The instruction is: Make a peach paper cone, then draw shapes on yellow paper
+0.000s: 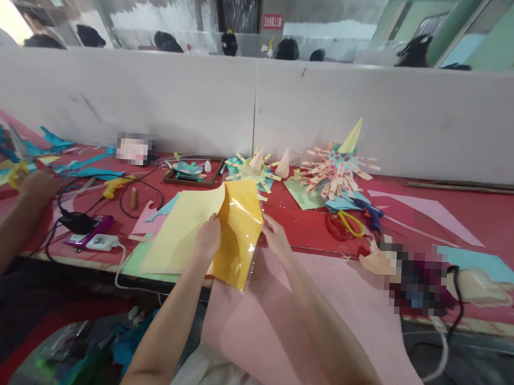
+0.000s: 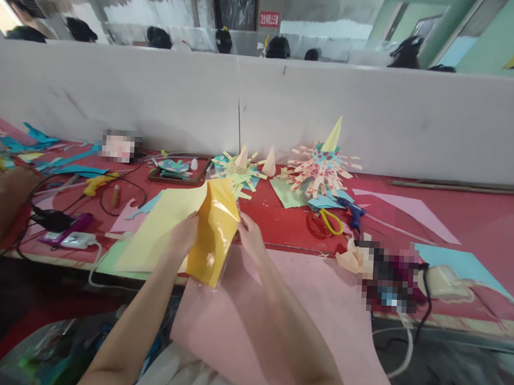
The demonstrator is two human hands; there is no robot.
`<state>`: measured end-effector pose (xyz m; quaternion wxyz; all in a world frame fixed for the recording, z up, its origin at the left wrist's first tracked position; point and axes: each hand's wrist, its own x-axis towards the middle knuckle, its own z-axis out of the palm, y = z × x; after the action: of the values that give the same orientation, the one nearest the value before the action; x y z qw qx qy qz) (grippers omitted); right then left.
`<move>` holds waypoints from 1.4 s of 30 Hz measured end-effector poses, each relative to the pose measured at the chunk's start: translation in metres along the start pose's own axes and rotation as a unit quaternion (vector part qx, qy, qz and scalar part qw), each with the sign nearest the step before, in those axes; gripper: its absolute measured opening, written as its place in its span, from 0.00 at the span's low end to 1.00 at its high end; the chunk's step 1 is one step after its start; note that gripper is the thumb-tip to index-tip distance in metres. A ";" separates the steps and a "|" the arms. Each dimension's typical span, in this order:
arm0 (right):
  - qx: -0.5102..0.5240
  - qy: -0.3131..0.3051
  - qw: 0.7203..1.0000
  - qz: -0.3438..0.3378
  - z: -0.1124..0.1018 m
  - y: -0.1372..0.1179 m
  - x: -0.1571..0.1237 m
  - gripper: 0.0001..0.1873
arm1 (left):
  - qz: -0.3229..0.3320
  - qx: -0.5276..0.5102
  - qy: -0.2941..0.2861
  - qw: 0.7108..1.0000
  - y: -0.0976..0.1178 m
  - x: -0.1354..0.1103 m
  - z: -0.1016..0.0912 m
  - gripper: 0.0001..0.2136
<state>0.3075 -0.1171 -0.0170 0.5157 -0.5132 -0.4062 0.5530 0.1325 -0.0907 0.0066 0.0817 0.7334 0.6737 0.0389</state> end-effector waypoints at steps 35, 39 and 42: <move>0.303 0.174 0.931 -0.104 -0.142 0.026 -0.027 0.15 | -0.042 0.008 0.028 0.999 0.026 0.005 0.040 0.21; 0.306 0.143 0.936 -0.099 -0.139 0.023 -0.029 0.16 | -0.048 -0.030 0.036 0.998 0.019 0.003 0.032 0.24; 0.294 0.127 0.942 -0.099 -0.137 0.023 -0.029 0.17 | -0.044 -0.075 0.049 0.995 0.017 0.002 0.021 0.26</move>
<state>0.4375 -0.1597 -0.0549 0.7431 -0.3619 -0.2051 0.5242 0.1528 -0.0918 -0.0108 0.1046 0.6922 0.7036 0.1219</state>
